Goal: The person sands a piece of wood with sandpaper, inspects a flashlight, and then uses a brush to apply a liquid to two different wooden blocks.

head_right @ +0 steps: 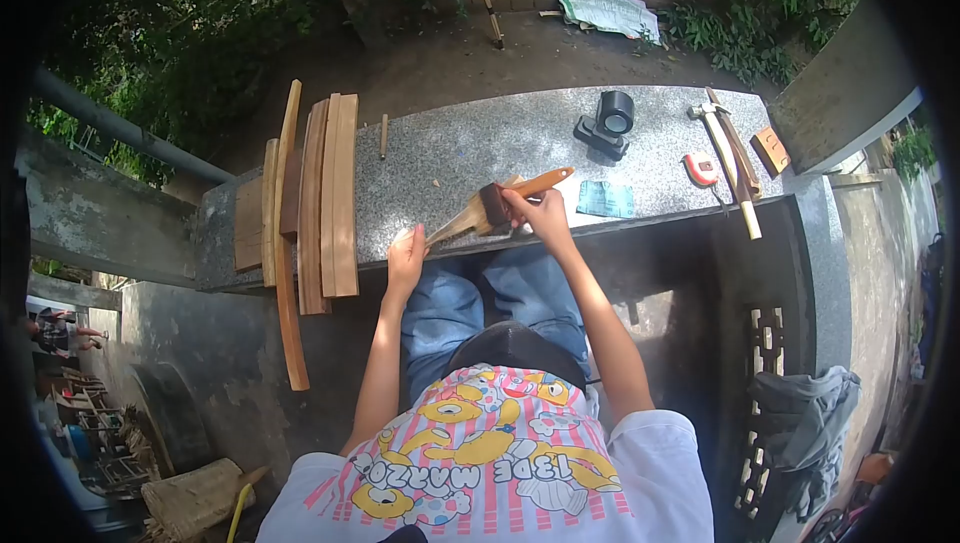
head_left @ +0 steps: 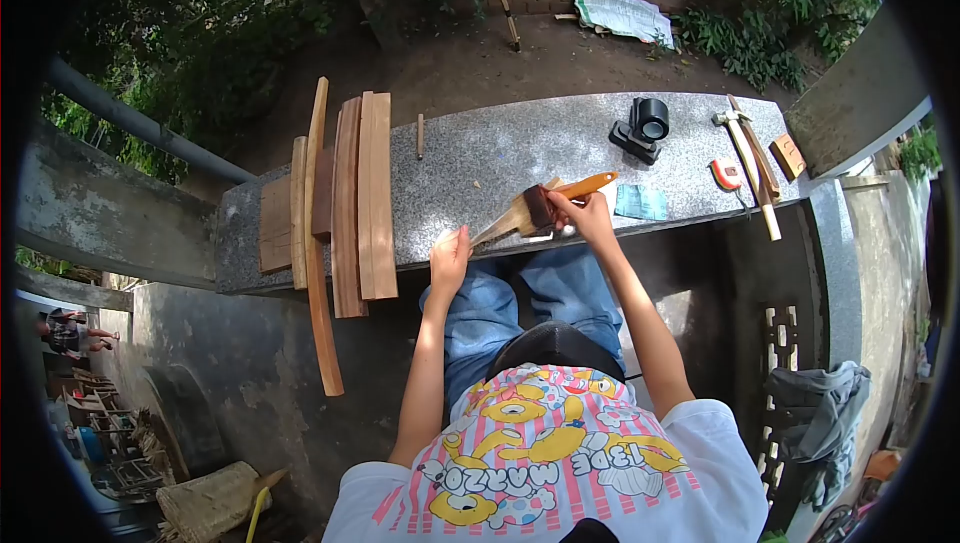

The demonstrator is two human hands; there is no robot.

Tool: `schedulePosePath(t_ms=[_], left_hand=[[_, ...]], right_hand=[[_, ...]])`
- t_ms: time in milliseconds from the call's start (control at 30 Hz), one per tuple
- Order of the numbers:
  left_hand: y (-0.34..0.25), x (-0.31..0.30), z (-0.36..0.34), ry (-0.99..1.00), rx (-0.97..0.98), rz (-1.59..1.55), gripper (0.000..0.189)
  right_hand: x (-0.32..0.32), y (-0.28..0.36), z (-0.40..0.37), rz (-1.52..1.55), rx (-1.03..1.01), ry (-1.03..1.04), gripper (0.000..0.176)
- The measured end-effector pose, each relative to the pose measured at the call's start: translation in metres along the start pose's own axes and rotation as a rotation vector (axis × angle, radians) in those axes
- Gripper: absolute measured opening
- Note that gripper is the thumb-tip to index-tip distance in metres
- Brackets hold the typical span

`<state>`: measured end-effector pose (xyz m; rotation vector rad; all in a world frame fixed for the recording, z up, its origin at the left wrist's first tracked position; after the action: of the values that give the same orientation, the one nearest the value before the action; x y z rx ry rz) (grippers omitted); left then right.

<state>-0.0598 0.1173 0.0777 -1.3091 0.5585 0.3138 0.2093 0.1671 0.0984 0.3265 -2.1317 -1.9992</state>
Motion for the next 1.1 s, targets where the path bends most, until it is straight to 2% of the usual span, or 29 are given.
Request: schedulePosePath(t_ms=[33,100,167,233,367,433,467,633,733,833,967,1033,1100], left_hand=[[-0.001,0.002,0.000,-0.015,0.000,0.009,0.053],[0.000,0.002,0.000,-0.018,0.004,0.005,0.053],[0.001,0.002,0.001,-0.026,0.007,0.004,0.052],[0.000,0.001,0.000,-0.007,0.000,-0.003,0.052],[-0.001,-0.004,0.003,0.048,0.013,-0.027,0.045],[-0.002,-0.005,0.005,0.029,0.064,-0.019,0.036],[-0.004,-0.006,0.004,0.032,0.063,0.006,0.028],[-0.005,-0.002,0.004,0.019,0.088,0.064,0.025],[-0.010,0.000,0.004,0.026,0.060,0.021,0.024],[-0.011,-0.001,0.003,0.034,0.046,0.005,0.024],[-0.008,-0.003,0.004,0.013,0.066,-0.059,0.024],[-0.003,-0.004,0.004,-0.006,0.103,-0.064,0.025],[-0.003,-0.003,0.003,0.029,0.101,0.044,0.027]], right_hand=[[-0.020,-0.005,0.004,0.080,-0.098,-0.104,0.026],[-0.052,0.006,0.001,-0.127,-0.070,-0.307,0.023],[-0.054,0.020,-0.004,-0.131,-0.174,-0.363,0.023],[-0.029,0.031,-0.007,0.013,-0.259,-0.265,0.023],[0.047,0.029,-0.016,0.190,-0.161,0.121,0.024],[0.055,0.015,-0.015,0.170,-0.126,0.118,0.023],[0.050,0.006,-0.013,0.173,-0.114,0.057,0.022],[0.000,0.012,-0.023,0.015,-0.193,-0.439,0.018],[-0.002,0.025,-0.029,0.014,-0.232,-0.442,0.018],[0.041,0.035,-0.027,0.211,-0.300,-0.211,0.018],[0.090,0.041,-0.035,-0.017,-0.308,0.070,0.016],[0.084,0.022,-0.032,-0.031,-0.303,0.073,0.017],[0.054,0.001,-0.029,0.139,-0.203,0.015,0.019]])
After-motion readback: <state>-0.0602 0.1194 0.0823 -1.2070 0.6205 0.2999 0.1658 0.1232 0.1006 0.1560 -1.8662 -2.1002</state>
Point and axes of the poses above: each hand's wrist, its own z-axis towards the middle knuckle, its own x-axis out of the palm, y = z × x, the point moved 1 cm from there along z, towards the middle knuckle, and after that the axes turned 13 degrees about y, right-handed, at the moved point
